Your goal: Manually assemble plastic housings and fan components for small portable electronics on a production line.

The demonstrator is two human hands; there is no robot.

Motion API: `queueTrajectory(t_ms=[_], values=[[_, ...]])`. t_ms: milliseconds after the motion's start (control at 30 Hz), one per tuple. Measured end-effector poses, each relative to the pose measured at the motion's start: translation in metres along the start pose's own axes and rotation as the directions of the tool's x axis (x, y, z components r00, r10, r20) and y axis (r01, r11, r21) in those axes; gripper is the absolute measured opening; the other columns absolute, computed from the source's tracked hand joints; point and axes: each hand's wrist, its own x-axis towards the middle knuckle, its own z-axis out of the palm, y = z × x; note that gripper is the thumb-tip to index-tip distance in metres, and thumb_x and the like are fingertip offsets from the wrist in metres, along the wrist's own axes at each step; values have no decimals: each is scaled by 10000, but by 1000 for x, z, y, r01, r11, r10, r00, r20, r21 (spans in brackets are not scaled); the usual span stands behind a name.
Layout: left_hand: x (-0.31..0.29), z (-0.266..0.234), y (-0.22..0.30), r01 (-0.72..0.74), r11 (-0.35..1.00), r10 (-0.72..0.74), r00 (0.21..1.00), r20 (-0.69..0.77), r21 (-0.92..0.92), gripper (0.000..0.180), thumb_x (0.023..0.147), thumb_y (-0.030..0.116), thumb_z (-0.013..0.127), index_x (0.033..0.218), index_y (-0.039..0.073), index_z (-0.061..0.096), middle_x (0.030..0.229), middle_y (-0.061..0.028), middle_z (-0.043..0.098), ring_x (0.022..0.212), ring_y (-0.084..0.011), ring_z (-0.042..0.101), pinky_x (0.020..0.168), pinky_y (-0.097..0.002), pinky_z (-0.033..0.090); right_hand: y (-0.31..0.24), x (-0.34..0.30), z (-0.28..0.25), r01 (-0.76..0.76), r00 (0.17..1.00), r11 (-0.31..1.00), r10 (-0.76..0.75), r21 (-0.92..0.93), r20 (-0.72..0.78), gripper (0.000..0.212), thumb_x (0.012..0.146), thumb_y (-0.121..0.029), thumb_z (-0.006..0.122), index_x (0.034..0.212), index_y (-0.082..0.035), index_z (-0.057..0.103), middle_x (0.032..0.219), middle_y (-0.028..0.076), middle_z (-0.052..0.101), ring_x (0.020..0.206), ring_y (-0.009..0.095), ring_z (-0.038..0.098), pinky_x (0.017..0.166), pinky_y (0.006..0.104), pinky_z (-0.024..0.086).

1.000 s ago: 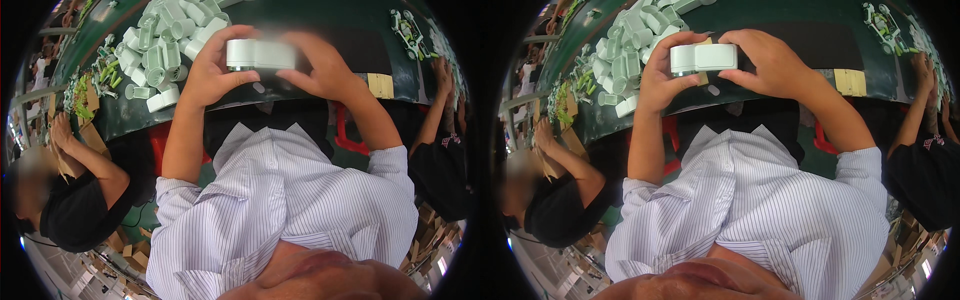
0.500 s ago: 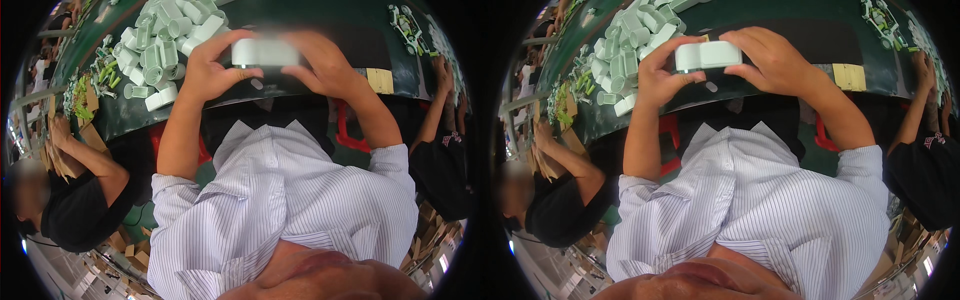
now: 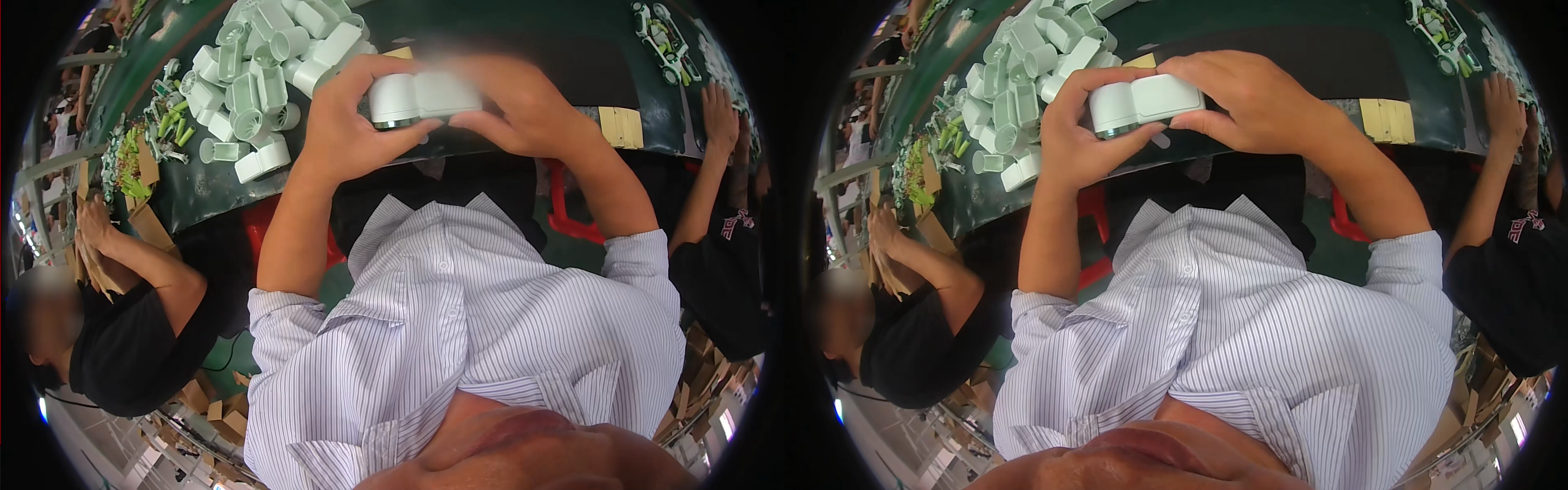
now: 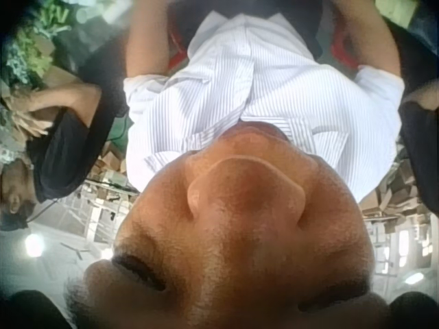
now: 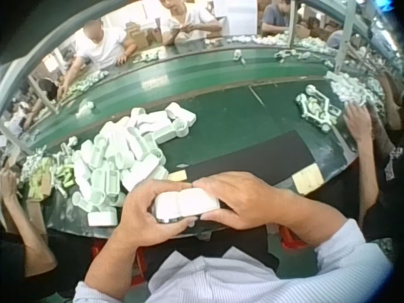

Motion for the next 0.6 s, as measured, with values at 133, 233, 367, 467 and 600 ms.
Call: queueTrajectory(t_ms=[133,233,367,467,600], values=[[-3,10,-3,-61,996,53,991,-121,-61,466,655,86,850,1048,8,612,1022,-121,689,933,-209,669,827,-320,527,1,1,-3,61,997,998,-61,-11,-44,499,793,-238,753,1185,17,577,1037,181,661,916,348,649,802,403,522],[-1,9,-9,-43,995,29,989,-142,-93,467,632,162,869,1033,38,665,965,-88,693,866,-200,682,762,-298,532,0,1,-4,70,997,997,-70,-17,-41,499,783,-230,762,1177,16,581,1022,174,664,882,347,656,767,401,528],[5,7,-19,103,977,-115,992,-56,-185,528,644,164,873,1101,47,634,1009,-91,676,881,-170,666,764,-291,532,0,-1,2,-33,999,999,33,2,-20,450,807,-235,743,1142,24,588,977,169,663,811,320,653,723,379,528],[13,0,-15,176,960,-162,984,79,-218,526,735,74,810,1186,2,549,1119,-112,665,1001,-183,634,864,-313,524,-3,4,-1,-258,966,955,252,144,56,404,862,-263,695,1124,26,590,916,157,666,758,266,654,693,359,530],[25,-3,-5,281,806,-287,955,72,-522,404,898,297,671,1144,-11,586,974,-96,682,819,-142,642,702,-256,525,-3,5,-3,-717,649,170,517,676,559,439,965,-385,559,1119,24,591,867,135,673,683,185,646,607,295,537]])
